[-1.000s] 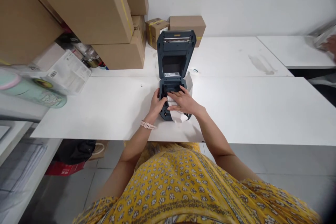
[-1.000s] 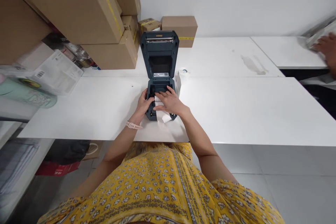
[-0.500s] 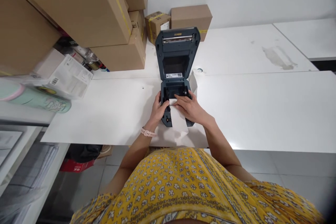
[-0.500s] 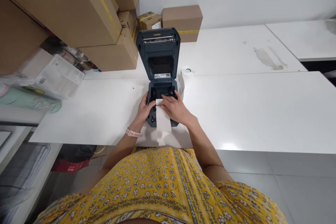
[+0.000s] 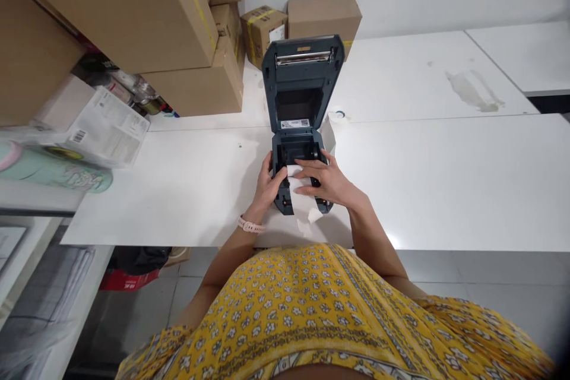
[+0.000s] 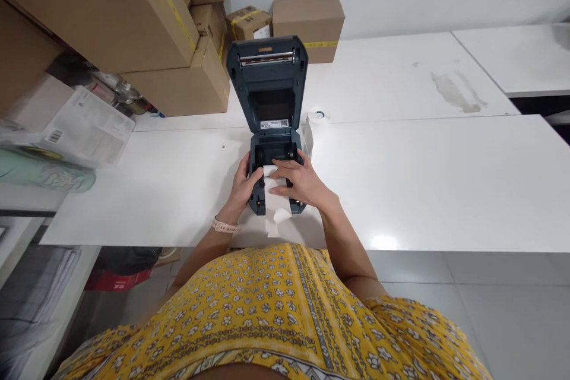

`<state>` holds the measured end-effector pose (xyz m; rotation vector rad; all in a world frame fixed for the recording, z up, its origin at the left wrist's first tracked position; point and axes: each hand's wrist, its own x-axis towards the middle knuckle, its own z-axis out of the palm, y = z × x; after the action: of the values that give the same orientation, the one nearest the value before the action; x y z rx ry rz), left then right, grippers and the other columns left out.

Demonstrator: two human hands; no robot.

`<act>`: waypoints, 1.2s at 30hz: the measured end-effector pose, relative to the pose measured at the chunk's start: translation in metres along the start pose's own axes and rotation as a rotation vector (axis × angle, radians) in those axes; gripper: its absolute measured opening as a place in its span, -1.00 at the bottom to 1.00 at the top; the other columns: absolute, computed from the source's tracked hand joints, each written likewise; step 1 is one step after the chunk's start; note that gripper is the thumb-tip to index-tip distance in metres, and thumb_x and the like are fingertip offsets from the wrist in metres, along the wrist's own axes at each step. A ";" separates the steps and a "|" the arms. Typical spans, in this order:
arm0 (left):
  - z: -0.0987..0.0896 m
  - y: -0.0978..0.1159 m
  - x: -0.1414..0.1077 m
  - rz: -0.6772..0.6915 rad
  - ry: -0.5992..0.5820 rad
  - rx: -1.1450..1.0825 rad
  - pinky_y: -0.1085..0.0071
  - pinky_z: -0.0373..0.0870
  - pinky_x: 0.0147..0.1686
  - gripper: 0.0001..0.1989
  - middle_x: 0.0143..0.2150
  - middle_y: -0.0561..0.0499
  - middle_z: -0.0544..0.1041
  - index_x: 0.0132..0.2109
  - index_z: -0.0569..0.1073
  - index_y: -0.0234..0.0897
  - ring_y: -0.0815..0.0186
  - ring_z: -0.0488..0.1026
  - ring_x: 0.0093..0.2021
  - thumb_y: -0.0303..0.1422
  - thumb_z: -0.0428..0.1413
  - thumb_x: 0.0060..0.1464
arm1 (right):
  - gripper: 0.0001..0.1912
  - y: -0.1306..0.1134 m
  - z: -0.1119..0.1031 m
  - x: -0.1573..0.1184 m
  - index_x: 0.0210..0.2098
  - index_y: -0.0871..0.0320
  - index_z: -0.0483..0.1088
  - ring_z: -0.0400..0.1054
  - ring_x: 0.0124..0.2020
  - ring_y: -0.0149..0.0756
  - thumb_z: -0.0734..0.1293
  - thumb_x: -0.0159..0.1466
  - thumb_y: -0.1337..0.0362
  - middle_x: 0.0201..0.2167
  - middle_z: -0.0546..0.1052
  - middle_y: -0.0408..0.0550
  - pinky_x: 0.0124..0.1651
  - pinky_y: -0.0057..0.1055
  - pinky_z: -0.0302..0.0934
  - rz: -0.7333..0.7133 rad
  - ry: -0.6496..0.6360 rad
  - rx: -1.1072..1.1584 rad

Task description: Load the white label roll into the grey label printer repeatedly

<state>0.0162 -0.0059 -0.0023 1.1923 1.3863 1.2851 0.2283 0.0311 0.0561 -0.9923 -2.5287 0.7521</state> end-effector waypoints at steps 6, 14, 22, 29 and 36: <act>0.001 0.025 -0.022 0.508 0.175 0.540 -0.15 0.21 0.44 -0.56 0.37 -0.18 0.45 0.25 0.42 -0.14 0.01 0.27 0.47 -0.13 0.18 0.31 | -0.70 0.001 0.003 0.001 -0.02 0.06 0.57 0.32 0.41 0.06 0.40 0.37 0.03 0.32 0.50 0.08 0.55 0.26 -0.23 -0.054 0.047 -0.021; 0.006 0.027 -0.036 0.604 -0.149 0.804 -0.22 0.07 0.46 -0.67 0.14 -0.14 0.65 0.05 0.60 -0.19 0.05 0.53 0.21 -0.10 0.10 0.36 | -0.72 0.006 0.004 0.002 0.01 0.05 0.57 0.35 0.39 0.03 0.41 0.37 0.09 0.26 0.56 0.05 0.54 0.28 -0.23 -0.095 0.052 -0.043; -0.002 0.033 -0.037 0.637 -0.250 0.891 -0.30 0.01 0.45 -0.66 0.19 -0.11 0.62 0.12 0.60 -0.11 0.03 0.48 0.26 -0.09 0.11 0.37 | -0.60 0.010 0.003 -0.006 0.09 0.02 0.52 0.33 0.40 0.03 0.46 0.32 0.02 0.31 0.51 0.04 0.54 0.28 -0.22 -0.106 0.062 0.105; -0.006 0.030 -0.033 0.668 -0.287 0.921 -0.34 0.09 0.41 -0.62 0.18 -0.12 0.63 0.16 0.58 -0.14 -0.01 0.48 0.27 -0.08 0.12 0.36 | -0.71 0.012 0.006 -0.045 0.07 -0.08 0.54 0.42 0.32 -0.08 0.38 0.40 0.05 0.26 0.55 -0.04 0.41 0.10 0.25 0.064 0.376 0.470; 0.004 0.032 -0.061 0.756 -0.254 1.025 -0.30 -0.04 0.49 -0.51 0.39 -0.23 0.46 0.30 0.45 -0.26 -0.07 0.31 0.46 -0.10 0.06 0.39 | -0.71 0.002 0.008 -0.052 0.11 -0.08 0.52 0.43 0.31 -0.09 0.37 0.43 0.08 0.26 0.55 -0.01 0.41 0.09 0.27 0.067 0.618 0.436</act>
<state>0.0324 -0.0653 0.0283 2.6592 1.4732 0.7616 0.2619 -0.0066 0.0429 -0.9679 -1.7225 0.8131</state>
